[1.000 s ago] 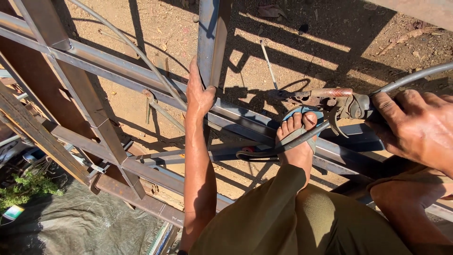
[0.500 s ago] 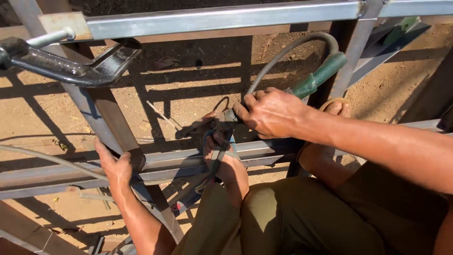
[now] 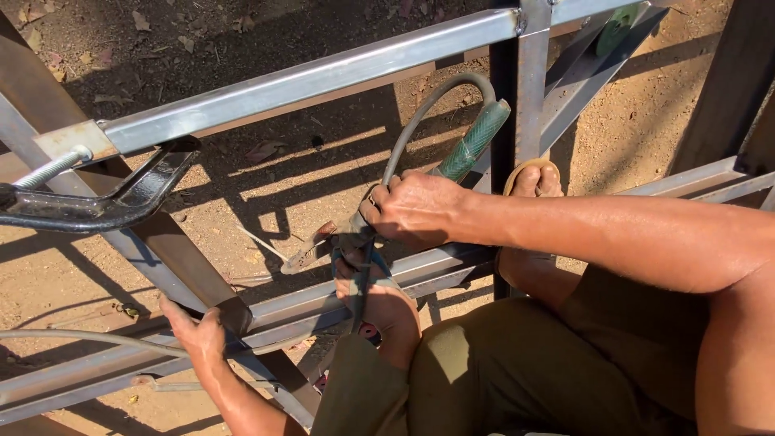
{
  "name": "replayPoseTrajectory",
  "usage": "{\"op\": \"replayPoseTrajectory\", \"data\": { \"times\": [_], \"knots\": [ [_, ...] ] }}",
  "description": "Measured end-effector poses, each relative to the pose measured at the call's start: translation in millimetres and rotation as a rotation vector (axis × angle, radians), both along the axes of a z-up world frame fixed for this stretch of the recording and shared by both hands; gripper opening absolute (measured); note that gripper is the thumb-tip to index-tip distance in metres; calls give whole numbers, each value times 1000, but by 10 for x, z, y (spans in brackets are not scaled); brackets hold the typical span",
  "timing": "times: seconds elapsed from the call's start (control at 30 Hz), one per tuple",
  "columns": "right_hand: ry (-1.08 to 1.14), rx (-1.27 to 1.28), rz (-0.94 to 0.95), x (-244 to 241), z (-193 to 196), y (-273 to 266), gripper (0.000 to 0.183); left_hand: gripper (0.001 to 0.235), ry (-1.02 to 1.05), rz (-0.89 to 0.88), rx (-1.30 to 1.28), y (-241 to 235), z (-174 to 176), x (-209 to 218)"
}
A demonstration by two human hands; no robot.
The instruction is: Assembling a metal frame by positioning beams, securing them with clamps, welding the joints, and grinding the surfaces.
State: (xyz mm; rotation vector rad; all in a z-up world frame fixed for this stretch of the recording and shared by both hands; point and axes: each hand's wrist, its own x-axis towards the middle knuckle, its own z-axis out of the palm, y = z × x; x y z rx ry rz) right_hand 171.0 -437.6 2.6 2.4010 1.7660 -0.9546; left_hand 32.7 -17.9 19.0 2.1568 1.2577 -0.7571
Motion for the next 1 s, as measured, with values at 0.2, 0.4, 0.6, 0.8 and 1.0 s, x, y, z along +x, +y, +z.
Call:
{"op": "replayPoseTrajectory", "data": {
  "times": [0.2, 0.4, 0.6, 0.8, 1.0],
  "knots": [
    [-24, 42, 2, 72, 145, -17, 31, 94, -34, 124, 13, 10, -50, -111],
    [-22, 144, -25, 222, 388, -49, 75, 78, -114, 189, 99, 124, -296, -564],
    [-26, -103, 57, 193, 244, -81, 107, 87, 38, 266, 34, 92, -204, -389],
    [-24, -361, 194, 227, 246, -34, 117, 89, 87, 344, -7, 29, -91, -245],
    [-61, -486, 177, 130, 118, -116, 124, 85, 62, 372, -53, 32, -22, -194]
  ]
}}
